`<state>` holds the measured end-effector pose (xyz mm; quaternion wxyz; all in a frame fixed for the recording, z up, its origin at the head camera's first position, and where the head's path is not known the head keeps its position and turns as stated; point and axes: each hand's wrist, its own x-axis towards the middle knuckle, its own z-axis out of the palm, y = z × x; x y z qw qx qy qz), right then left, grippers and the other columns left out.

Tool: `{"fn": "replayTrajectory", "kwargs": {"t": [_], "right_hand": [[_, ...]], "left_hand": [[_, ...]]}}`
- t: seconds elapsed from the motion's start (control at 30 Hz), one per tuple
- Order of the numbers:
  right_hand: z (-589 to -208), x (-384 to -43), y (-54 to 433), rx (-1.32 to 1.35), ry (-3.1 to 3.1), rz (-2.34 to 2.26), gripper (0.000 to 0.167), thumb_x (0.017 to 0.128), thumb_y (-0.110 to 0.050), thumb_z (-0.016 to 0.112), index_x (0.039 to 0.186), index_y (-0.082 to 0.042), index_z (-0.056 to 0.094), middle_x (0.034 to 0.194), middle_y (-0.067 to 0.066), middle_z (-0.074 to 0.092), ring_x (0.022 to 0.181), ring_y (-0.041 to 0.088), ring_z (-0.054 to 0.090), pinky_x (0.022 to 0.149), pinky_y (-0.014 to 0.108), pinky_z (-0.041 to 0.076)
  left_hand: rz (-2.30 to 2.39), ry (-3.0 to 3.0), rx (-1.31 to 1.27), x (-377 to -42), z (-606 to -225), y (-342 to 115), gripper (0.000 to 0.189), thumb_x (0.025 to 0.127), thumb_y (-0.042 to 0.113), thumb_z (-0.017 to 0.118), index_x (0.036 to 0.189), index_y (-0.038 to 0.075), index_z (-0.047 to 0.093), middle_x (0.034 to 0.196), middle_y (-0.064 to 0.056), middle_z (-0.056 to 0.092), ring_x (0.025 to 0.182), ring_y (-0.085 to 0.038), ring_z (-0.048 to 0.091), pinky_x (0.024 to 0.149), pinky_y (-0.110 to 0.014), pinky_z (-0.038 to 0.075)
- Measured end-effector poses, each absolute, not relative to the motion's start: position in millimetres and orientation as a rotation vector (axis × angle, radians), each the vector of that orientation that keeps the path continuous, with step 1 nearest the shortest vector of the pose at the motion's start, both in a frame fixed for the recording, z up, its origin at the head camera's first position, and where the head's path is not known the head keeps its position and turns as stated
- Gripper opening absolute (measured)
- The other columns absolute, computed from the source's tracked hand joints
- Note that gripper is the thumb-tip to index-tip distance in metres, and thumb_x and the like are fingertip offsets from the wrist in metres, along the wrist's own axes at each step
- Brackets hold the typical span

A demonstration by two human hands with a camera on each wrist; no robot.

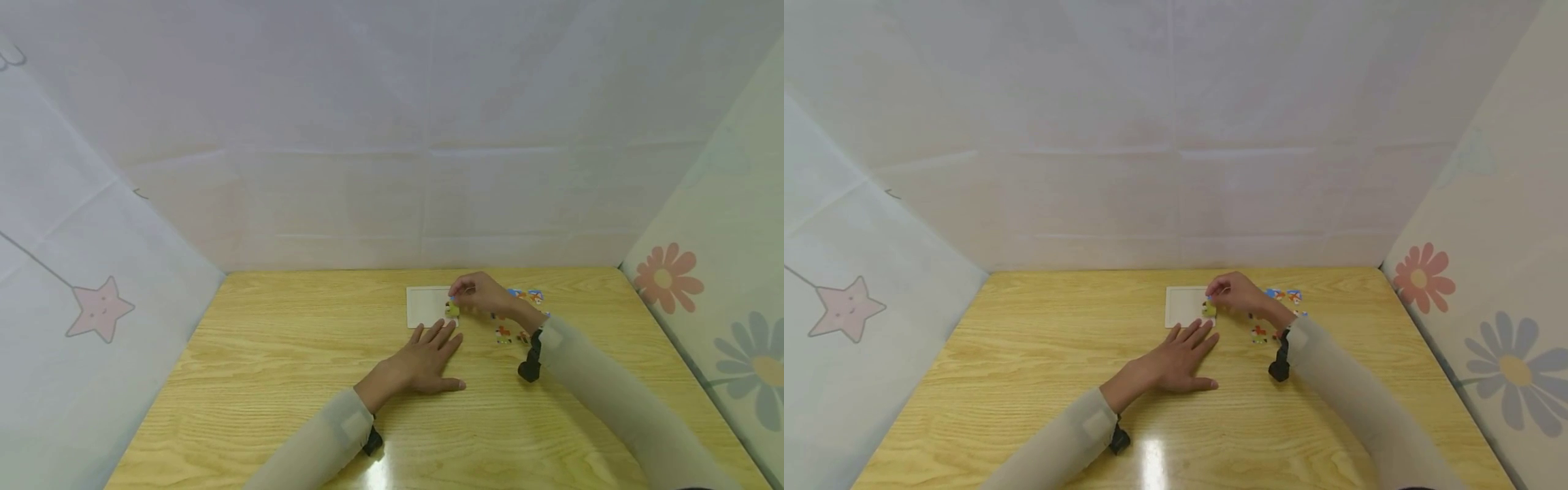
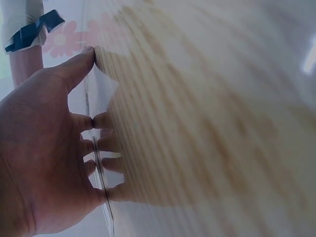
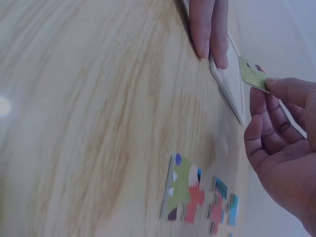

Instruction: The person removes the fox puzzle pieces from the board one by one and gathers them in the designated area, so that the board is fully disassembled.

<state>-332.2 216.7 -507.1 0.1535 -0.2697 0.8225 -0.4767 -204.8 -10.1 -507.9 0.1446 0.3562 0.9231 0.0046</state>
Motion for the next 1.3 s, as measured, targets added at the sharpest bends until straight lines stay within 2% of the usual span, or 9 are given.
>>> {"fn": "replayTrajectory", "kwargs": {"t": [0.27,0.4,0.53,0.87,1.1,1.3], "right_hand": [[-499,-323,229,-0.739,2.373,-1.358,0.021,0.104,-0.012,0.069,0.120,0.001,0.073,0.122,0.014,0.071,0.118,0.031,0.064,0.105,0.053,0.053],[-499,-321,237,-0.704,2.354,-1.356,0.020,0.105,-0.014,0.069,0.121,-0.002,0.073,0.118,0.011,0.071,0.113,0.028,0.067,0.098,0.047,0.057],[-499,-320,245,-0.686,2.349,-1.350,0.024,0.104,-0.015,0.070,0.123,0.000,0.072,0.116,0.010,0.072,0.108,0.025,0.069,0.093,0.043,0.058],[-494,-309,267,-0.671,2.368,-1.297,0.028,0.104,-0.019,0.071,0.124,0.002,0.071,0.120,0.013,0.072,0.106,0.026,0.070,0.091,0.048,0.059],[-495,-302,284,-0.677,2.347,-1.309,0.028,0.105,-0.019,0.069,0.123,0.002,0.071,0.122,0.016,0.072,0.102,0.033,0.072,0.085,0.049,0.060],[-494,-297,302,-0.670,2.312,-1.336,0.026,0.104,-0.018,0.070,0.123,0.000,0.073,0.127,0.018,0.070,0.111,0.029,0.071,0.090,0.045,0.061]], "left_hand": [[0.018,2.658,1.023,-205,-509,-10,0.097,0.101,0.077,0.043,0.173,0.020,0.013,0.179,-0.006,-0.002,0.165,-0.027,-0.003,0.131,-0.058,0.011],[0.023,2.659,1.025,-205,-510,-10,0.097,0.101,0.077,0.043,0.173,0.020,0.013,0.179,-0.006,-0.001,0.165,-0.027,-0.003,0.131,-0.058,0.011],[0.022,2.669,1.024,-206,-511,-10,0.097,0.100,0.078,0.044,0.173,0.020,0.013,0.179,-0.006,0.000,0.165,-0.027,-0.002,0.131,-0.058,0.011],[0.034,2.659,1.018,-205,-509,-10,0.097,0.101,0.077,0.044,0.172,0.020,0.014,0.179,-0.006,0.000,0.165,-0.028,-0.001,0.131,-0.057,0.011],[0.032,2.661,1.010,-205,-509,-11,0.097,0.101,0.077,0.045,0.172,0.020,0.014,0.179,-0.006,0.000,0.165,-0.027,-0.002,0.131,-0.057,0.010],[0.034,2.663,1.018,-204,-508,-12,0.096,0.101,0.077,0.044,0.172,0.020,0.014,0.179,-0.006,0.000,0.165,-0.027,-0.001,0.131,-0.057,0.011]]}}
